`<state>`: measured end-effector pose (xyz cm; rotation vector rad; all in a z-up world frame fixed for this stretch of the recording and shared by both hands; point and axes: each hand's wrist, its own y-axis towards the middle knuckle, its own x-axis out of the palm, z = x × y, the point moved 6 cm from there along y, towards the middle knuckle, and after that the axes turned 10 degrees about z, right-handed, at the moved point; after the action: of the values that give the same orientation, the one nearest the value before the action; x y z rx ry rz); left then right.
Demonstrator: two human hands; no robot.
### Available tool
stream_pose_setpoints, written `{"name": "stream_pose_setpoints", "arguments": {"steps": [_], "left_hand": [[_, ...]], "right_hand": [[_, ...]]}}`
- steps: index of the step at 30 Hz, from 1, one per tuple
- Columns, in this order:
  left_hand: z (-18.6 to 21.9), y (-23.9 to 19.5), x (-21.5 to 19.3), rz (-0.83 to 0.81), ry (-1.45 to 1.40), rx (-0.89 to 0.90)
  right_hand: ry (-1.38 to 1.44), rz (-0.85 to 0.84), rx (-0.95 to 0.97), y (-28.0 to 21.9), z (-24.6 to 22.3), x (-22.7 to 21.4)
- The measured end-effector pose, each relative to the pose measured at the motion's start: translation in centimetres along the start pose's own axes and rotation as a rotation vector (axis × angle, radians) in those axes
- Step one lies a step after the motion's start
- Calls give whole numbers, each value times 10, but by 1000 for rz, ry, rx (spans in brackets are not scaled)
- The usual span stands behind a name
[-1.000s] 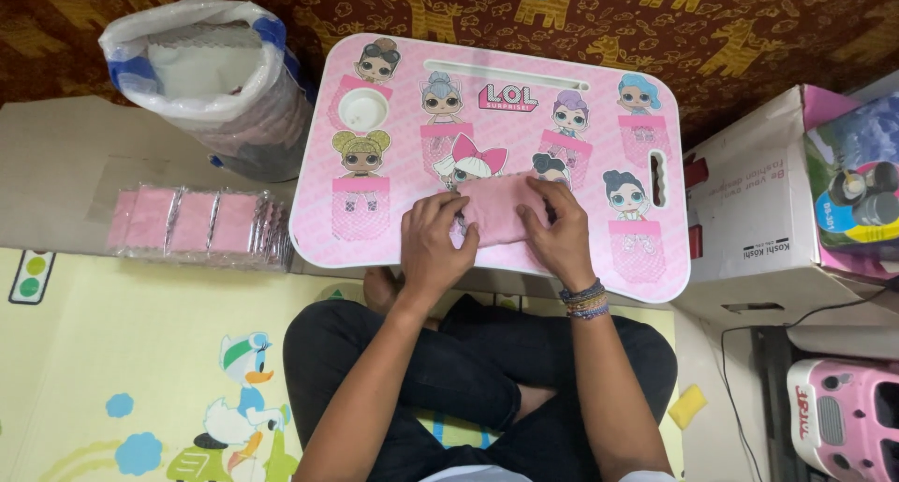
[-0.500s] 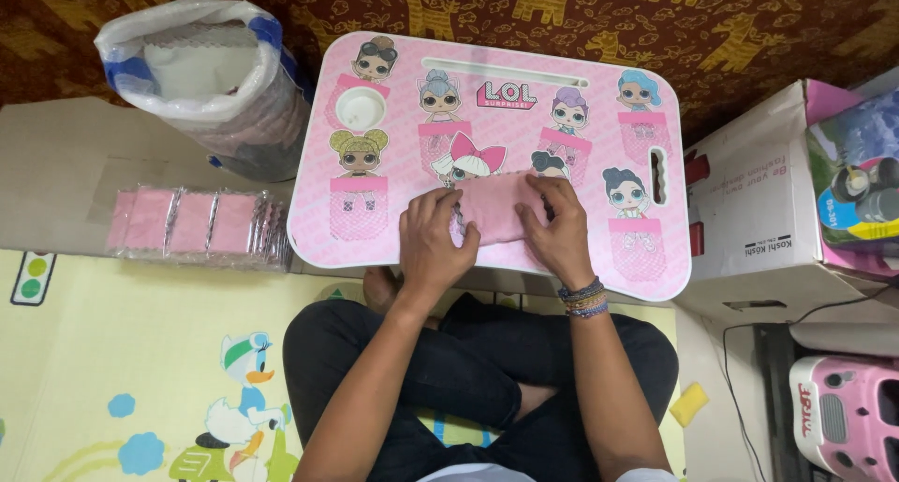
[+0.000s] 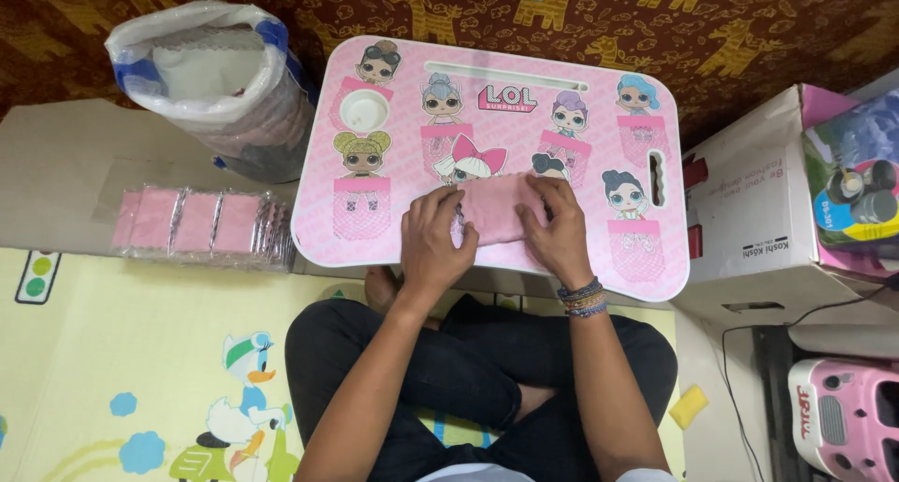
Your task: The person sits on the floor and uses a lint roller to clean several small cloths of different colors. They roll the lint roller over each cloth, then place the cleaned cloth into a clear plastic bag. The process is repeated for multiple cloths.
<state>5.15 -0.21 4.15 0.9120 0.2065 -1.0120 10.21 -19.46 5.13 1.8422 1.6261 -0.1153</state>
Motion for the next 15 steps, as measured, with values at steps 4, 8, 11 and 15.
{"name": "stream_pose_setpoints", "arguments": {"steps": [4,8,11,15], "left_hand": [[1,0,0,7,9,18],[0,0,1,0,27,3],[-3,-3,4,2,47,7],[13,7,-9,-46,39,-13]], "right_hand": [[0,-4,21,1,-6,-1],[-24,1,21,1,-9,-1],[-41,2,26,0,-6,-1],[-67,-22,28,1,0,1]]}}
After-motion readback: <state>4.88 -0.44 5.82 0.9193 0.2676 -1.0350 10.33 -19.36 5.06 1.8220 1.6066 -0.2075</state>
